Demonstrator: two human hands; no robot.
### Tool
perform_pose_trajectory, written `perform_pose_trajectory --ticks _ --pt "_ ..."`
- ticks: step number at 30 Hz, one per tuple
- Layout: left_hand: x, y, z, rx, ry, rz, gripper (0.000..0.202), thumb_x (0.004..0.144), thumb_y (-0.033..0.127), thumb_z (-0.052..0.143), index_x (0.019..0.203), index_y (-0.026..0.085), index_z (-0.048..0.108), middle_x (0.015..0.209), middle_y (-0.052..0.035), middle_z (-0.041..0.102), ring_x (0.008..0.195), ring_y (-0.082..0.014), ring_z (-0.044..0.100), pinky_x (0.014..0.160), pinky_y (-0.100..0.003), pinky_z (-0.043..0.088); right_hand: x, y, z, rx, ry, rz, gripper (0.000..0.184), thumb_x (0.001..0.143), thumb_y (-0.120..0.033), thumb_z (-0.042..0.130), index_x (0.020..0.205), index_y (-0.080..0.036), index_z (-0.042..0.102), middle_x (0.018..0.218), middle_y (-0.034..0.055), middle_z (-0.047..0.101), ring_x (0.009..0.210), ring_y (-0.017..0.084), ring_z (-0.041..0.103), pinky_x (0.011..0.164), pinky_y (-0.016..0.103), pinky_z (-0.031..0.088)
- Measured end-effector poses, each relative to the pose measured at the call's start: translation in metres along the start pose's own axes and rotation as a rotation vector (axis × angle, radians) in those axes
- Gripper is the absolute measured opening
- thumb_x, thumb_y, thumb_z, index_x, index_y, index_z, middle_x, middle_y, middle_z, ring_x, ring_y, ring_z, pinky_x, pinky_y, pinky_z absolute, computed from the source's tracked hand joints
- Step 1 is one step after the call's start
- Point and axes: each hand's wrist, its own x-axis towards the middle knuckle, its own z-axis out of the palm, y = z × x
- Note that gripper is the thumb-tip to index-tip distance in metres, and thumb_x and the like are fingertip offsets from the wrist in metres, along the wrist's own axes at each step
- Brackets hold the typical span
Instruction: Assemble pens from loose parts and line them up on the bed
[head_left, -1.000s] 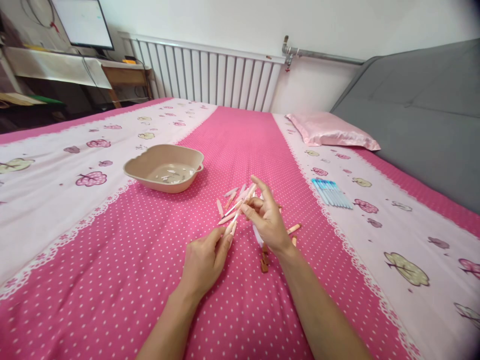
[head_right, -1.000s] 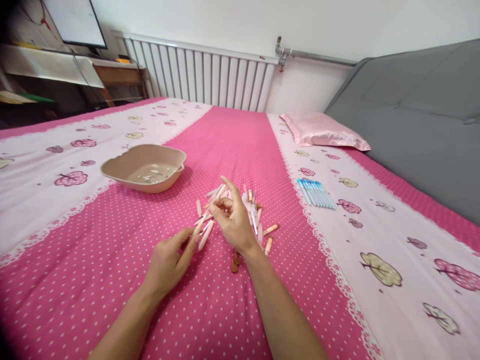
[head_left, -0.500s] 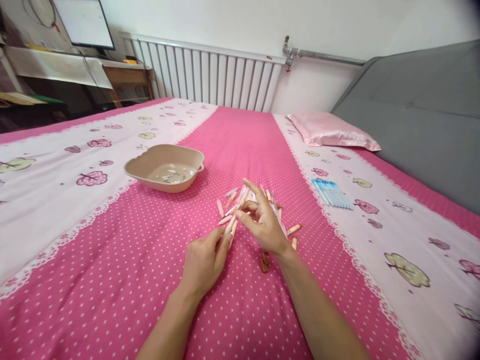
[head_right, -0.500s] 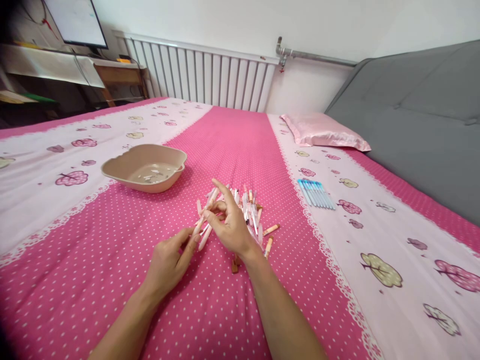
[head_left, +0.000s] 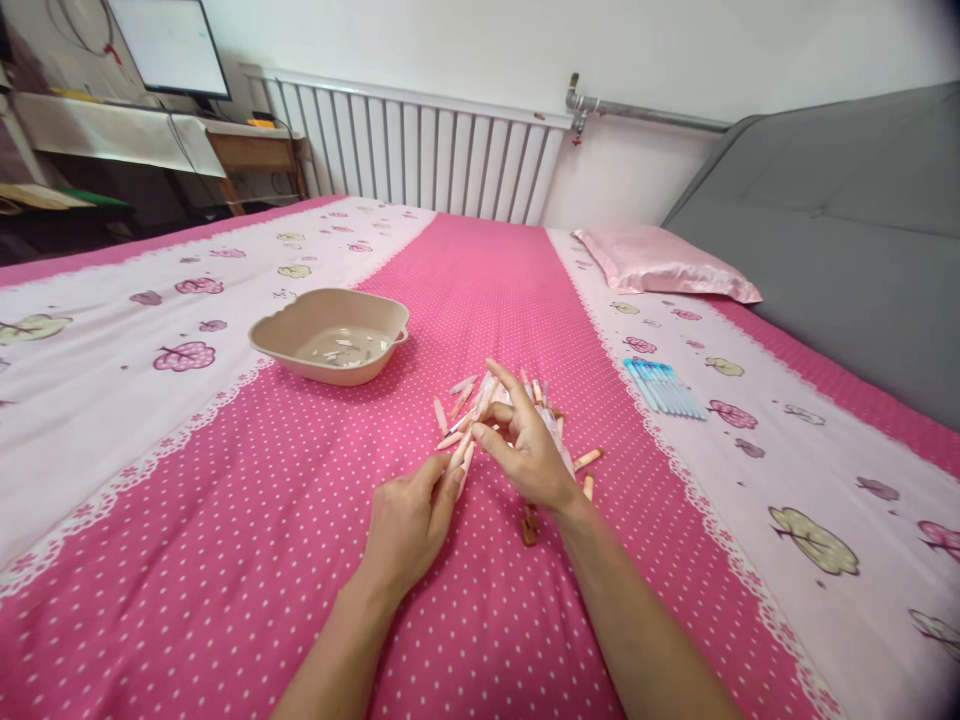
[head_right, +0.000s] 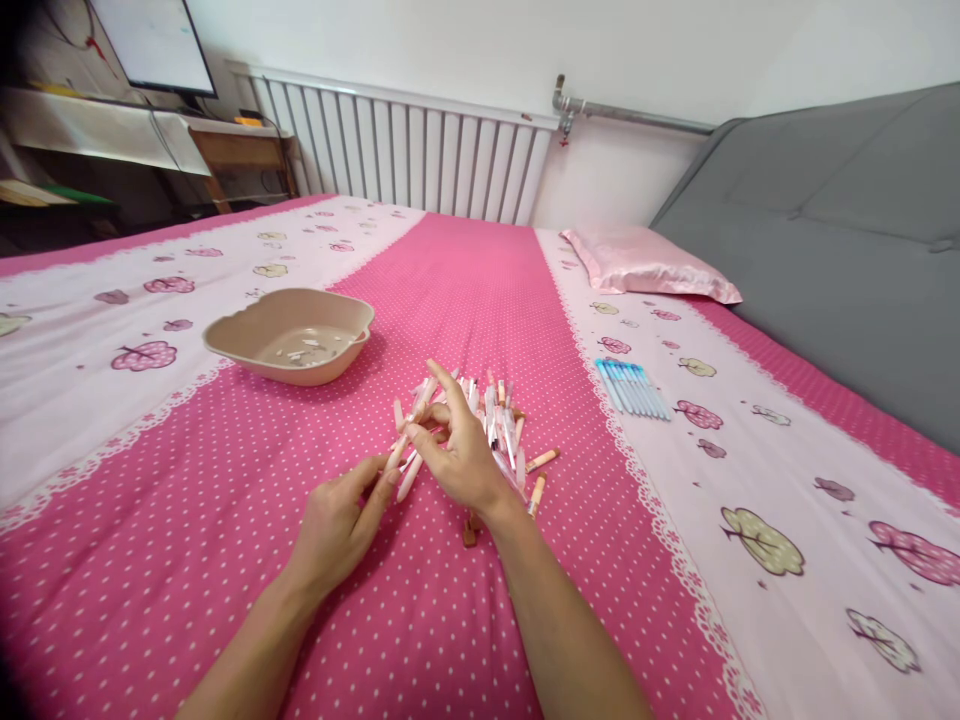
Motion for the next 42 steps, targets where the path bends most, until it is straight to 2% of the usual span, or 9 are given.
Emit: perform_pose_trajectory --ticks 4,10,20,27,31,33,35,38,42 --pt "0.000 0.000 0.000 0.000 -0.003 -0.003 0.031 0.092 0.037 0.034 0.086 0.018 0.058 0.060 0.0007 0.059 0.051 -0.0119 0.053 0.052 -0.022 0.034 0.000 0.002 0.000 0.017 -0.009 0.010 0.067 0.084 -0.021 0.050 0.142 -0.027 0.018 0.084 -0.0001 0.059 0.072 0.010 0.054 0.063 0.024 0.042" --pt "-0.001 0.000 0.000 0.003 -0.006 0.000 0.031 0.092 0.037 0.034 0.087 0.018 0.058 0.061 0.0009 0.059 0.052 -0.0125 0.054 0.053 -0.023 0.034 -0.001 0.002 0.000 0.073 -0.043 0.011 0.067 0.085 -0.018 0.048 0.143 -0.027 0.015 0.093 0.0021 0.060 0.081 0.011 0.057 0.072 0.026 0.045" --pt "-0.001 0.000 0.000 0.004 -0.010 0.000 0.031 0.092 0.037 0.034 0.088 0.019 0.058 0.062 0.0002 0.060 0.053 -0.0133 0.055 0.053 -0.023 0.034 0.000 0.003 -0.001 0.091 -0.049 0.013 0.065 0.085 -0.020 0.049 0.142 -0.027 0.017 0.095 0.0027 0.061 0.082 0.012 0.058 0.072 0.025 0.047" --pt "-0.001 0.000 -0.001 0.019 -0.012 0.009 0.032 0.092 0.038 0.033 0.088 0.019 0.058 0.062 0.0003 0.059 0.054 -0.0135 0.056 0.053 -0.023 0.035 0.004 0.003 -0.002 0.151 0.134 -0.041 0.065 0.084 -0.026 0.053 0.140 -0.027 0.020 0.093 0.0037 0.061 0.079 0.013 0.059 0.067 0.026 0.048" --pt "-0.001 -0.001 0.000 0.023 -0.012 0.010 0.033 0.092 0.038 0.033 0.090 0.018 0.059 0.062 -0.0001 0.060 0.055 -0.0138 0.057 0.054 -0.023 0.035 0.007 0.007 -0.006 0.176 0.334 -0.021 0.069 0.081 -0.032 0.056 0.140 -0.025 0.020 0.089 0.0036 0.061 0.073 0.012 0.058 0.060 0.024 0.046" --pt "-0.001 -0.001 0.001 0.026 -0.009 0.008 0.033 0.092 0.038 0.033 0.091 0.018 0.059 0.062 -0.0002 0.060 0.055 -0.0137 0.057 0.054 -0.023 0.034 0.008 0.010 -0.012 0.102 0.471 0.047 0.070 0.081 -0.035 0.055 0.140 -0.023 0.019 0.082 0.0020 0.060 0.066 0.011 0.056 0.056 0.023 0.044" --pt "-0.001 -0.001 0.001 0.036 0.018 -0.014 0.032 0.092 0.039 0.034 0.094 0.019 0.060 0.064 -0.0003 0.062 0.055 -0.0136 0.057 0.054 -0.023 0.033 0.008 0.015 -0.019 -0.083 0.519 0.152 0.069 0.081 -0.035 0.052 0.140 -0.020 0.021 0.072 -0.0010 0.058 0.057 0.011 0.052 0.054 0.023 0.042" --pt "-0.001 -0.002 0.000 0.053 0.108 -0.129 0.035 0.091 0.041 0.034 0.096 0.019 0.061 0.061 0.0004 0.060 0.051 -0.0134 0.054 0.052 -0.023 0.031 0.009 0.026 -0.029 -0.482 0.393 0.313 0.065 0.077 -0.028 0.050 0.138 -0.013 0.029 0.064 -0.0010 0.057 0.055 0.014 0.052 0.057 0.026 0.042" --pt "0.002 -0.004 -0.002 0.008 0.184 -0.272 0.038 0.090 0.043 0.034 0.096 0.019 0.062 0.054 0.0024 0.054 0.049 -0.0140 0.052 0.051 -0.023 0.031 0.011 0.039 -0.032 -0.881 0.250 0.420 0.057 0.075 -0.024 0.048 0.130 -0.012 0.041 0.081 0.0073 0.063 0.071 0.020 0.059 0.065 0.028 0.042"
